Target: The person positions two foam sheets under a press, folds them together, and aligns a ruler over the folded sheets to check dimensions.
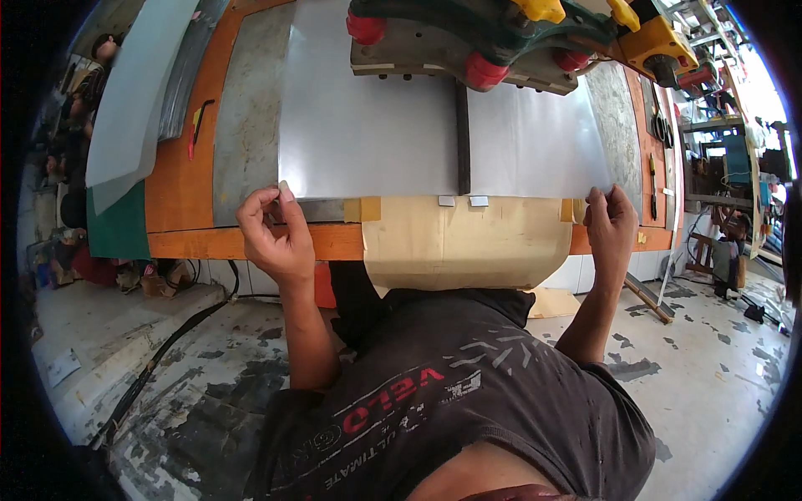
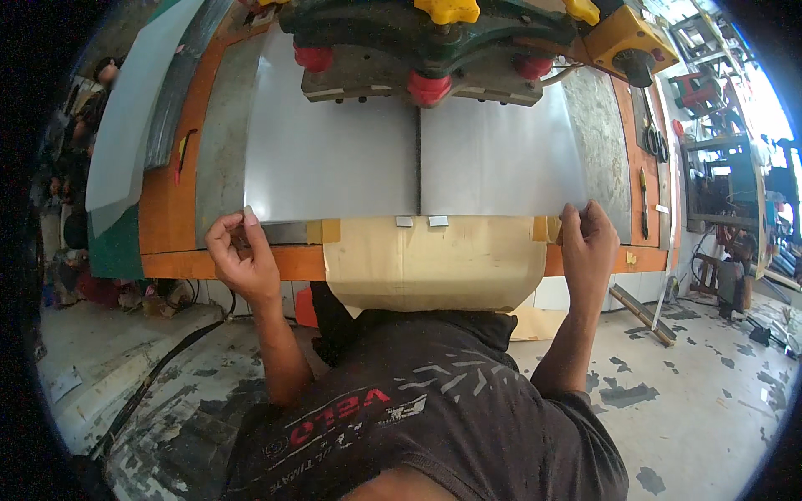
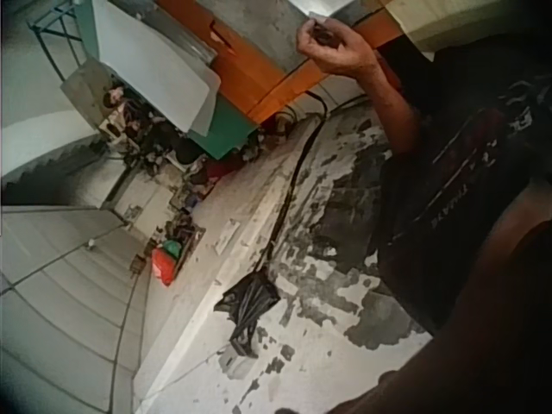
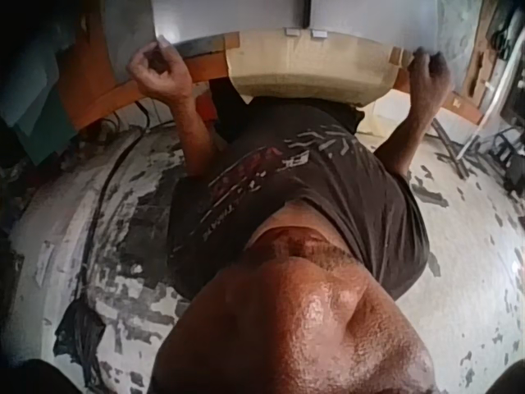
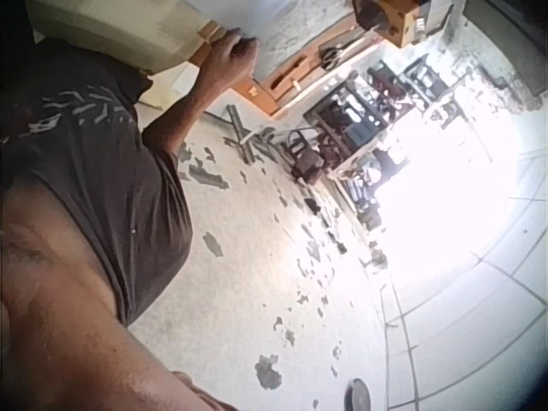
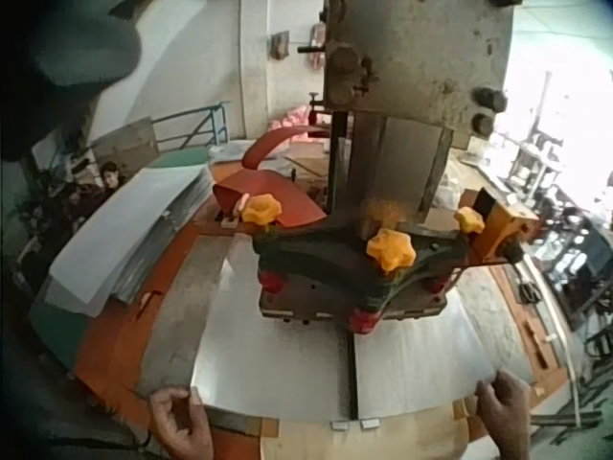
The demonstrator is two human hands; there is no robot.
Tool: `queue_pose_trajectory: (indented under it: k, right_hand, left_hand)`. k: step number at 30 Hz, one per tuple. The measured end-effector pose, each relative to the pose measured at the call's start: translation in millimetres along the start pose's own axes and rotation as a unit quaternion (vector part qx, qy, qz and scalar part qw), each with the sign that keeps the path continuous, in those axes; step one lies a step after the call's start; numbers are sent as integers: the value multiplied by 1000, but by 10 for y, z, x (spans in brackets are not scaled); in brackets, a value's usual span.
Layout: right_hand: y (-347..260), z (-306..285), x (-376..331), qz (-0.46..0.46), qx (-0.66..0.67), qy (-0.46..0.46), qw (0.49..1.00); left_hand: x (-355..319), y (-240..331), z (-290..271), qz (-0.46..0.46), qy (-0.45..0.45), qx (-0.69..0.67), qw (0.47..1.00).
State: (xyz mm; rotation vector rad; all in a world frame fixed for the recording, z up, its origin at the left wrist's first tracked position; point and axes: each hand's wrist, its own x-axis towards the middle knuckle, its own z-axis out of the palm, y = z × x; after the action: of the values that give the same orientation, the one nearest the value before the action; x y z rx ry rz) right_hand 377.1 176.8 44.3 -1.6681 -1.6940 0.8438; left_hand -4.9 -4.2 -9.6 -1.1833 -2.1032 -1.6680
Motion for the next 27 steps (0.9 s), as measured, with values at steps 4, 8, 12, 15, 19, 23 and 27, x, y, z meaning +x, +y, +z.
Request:
queue_pose_trajectory:
  k: [4,8,12,15,19,23,27]
  right_hand:
    - [10,-4,-1,5,30,-8,999]
    - [25,-14,-6,3,30,-13,999]
    - [31,-22,-4,8,30,-17,999]
    - [22,-21,-9,9,34,-17,999]
    - [14,-23,-9,5,42,-17,999]
    - [30,-27,-3,11,35,-21,999]
    - [30,-26,4,8,24,-19,1000]
  left_hand:
    - [3,2,-26,1,-27,34,999]
    - [-2,20,-17,-7,-24,34,999]
    - [11,27,12,22,0,36,999]
    - [10,22,10,31,0,39,999]
    - [1,16,2,18,-3,46,999]
    - [4,14,21,17,3,31,999]
    - [10,13,20,12,-4,24,1000]
